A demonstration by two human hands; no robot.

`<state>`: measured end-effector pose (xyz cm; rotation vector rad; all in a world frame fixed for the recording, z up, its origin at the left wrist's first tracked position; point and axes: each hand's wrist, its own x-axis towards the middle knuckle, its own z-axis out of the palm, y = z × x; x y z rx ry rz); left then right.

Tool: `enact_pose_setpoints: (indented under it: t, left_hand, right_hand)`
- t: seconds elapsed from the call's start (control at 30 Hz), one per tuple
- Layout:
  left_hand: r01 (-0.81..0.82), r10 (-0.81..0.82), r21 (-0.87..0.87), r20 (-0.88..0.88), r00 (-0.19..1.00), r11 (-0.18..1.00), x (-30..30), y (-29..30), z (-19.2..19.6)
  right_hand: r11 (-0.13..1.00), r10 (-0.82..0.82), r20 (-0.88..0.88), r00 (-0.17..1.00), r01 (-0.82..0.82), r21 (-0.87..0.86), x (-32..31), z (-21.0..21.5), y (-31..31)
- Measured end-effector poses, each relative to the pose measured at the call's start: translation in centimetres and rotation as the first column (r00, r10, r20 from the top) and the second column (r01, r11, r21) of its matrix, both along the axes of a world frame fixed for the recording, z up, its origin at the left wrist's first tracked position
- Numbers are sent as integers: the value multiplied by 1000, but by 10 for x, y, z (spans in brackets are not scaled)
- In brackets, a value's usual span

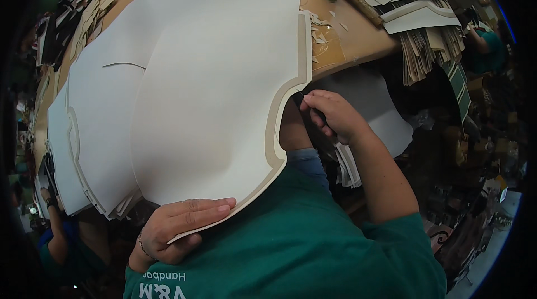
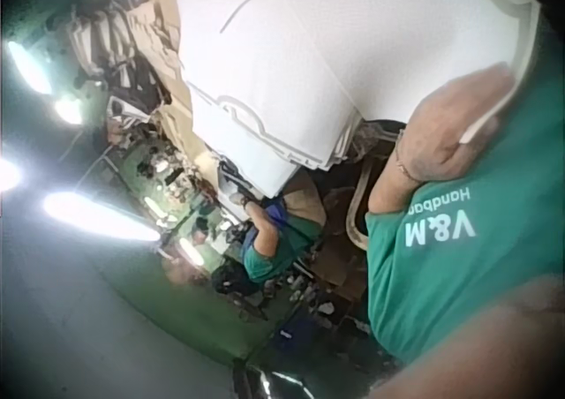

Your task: The person cuts a curved section out of a white leather sheet using shears, peels away a narrow strip from the edge, and handles multiple pieces from a stack on a workshop table.

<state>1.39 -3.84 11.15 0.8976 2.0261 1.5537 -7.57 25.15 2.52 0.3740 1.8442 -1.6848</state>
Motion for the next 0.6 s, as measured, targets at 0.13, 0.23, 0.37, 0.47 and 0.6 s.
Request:
enact_pose_setpoints:
  t: [0.13,0.23,0.37,0.47,0.6]
  left_hand:
    - [0,0,6,16,1000,1000,0,0,-1]
    - [2,-2,5,30,1000,1000,-1,0,0]
    - [66,-65,-10,38,997,998,-6,-3,2]
    - [90,-90,-20,30,996,996,-8,-4,3]
    - [79,-78,-17,38,996,997,-8,-4,3]
  right_hand:
    - [1000,9,3,1000,-9,-10,-2,-3,1]
    - [1000,16,8,1000,-16,-14,-3,-4,1]
    - [999,39,-14,999,-39,20,-4,-4,1]
    - [998,50,-33,998,-49,35,-5,-8,3]
    - [993,98,-4,995,-98,66,-5,-1,9]
